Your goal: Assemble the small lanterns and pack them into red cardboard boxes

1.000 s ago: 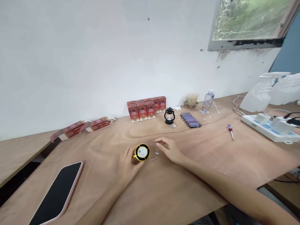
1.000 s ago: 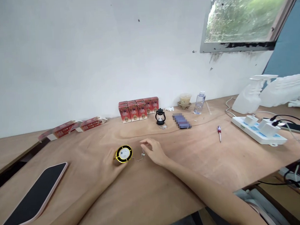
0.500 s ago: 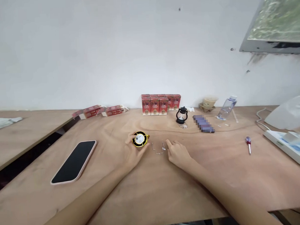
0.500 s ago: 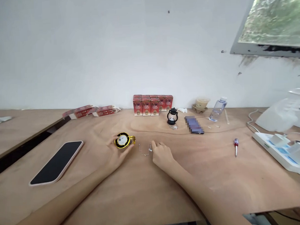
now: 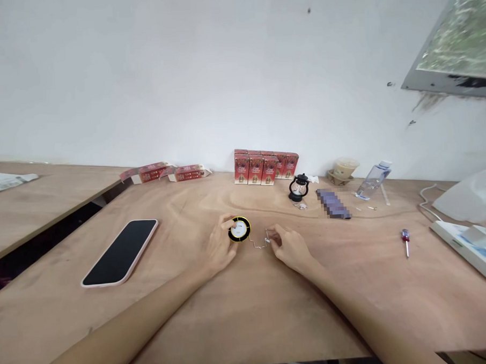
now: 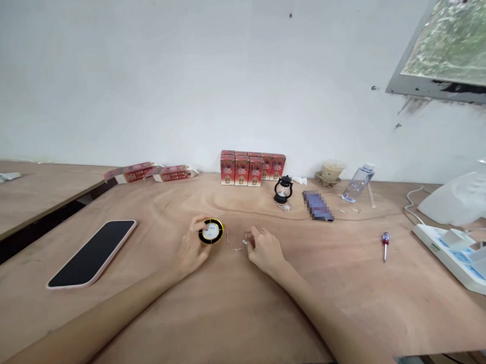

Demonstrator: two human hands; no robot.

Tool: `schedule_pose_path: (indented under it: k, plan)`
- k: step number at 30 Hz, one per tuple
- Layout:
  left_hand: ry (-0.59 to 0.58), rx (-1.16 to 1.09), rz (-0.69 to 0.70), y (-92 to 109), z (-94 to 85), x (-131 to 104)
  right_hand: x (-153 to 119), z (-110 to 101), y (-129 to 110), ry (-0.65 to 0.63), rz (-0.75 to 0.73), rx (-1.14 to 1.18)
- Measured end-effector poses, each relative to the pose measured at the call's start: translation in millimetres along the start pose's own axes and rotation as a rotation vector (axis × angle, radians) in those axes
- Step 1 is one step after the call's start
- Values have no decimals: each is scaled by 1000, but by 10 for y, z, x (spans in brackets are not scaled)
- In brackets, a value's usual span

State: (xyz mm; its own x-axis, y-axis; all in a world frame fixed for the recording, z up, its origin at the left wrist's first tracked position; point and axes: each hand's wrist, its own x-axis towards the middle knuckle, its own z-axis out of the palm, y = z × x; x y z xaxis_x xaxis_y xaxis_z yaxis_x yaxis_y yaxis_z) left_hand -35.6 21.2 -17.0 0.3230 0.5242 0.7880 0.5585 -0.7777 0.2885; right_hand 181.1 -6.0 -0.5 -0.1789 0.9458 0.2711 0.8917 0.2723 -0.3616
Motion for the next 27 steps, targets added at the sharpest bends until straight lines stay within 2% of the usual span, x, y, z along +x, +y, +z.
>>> schedule_pose_path:
  k: [4,8,14,27]
  plan:
    - [-38,-9,-17,7,-12,-12,-7,50,9,18,-55,83]
    - [-72,-12,-50,2,-6,-20,-22,70,1,49,-138,18]
    - [-85,-21,-11,1,4,-16,-25,84,24,22,-198,-46]
    - [-155,8,-23,38,-32,-14,26,140,67,47,-172,-78]
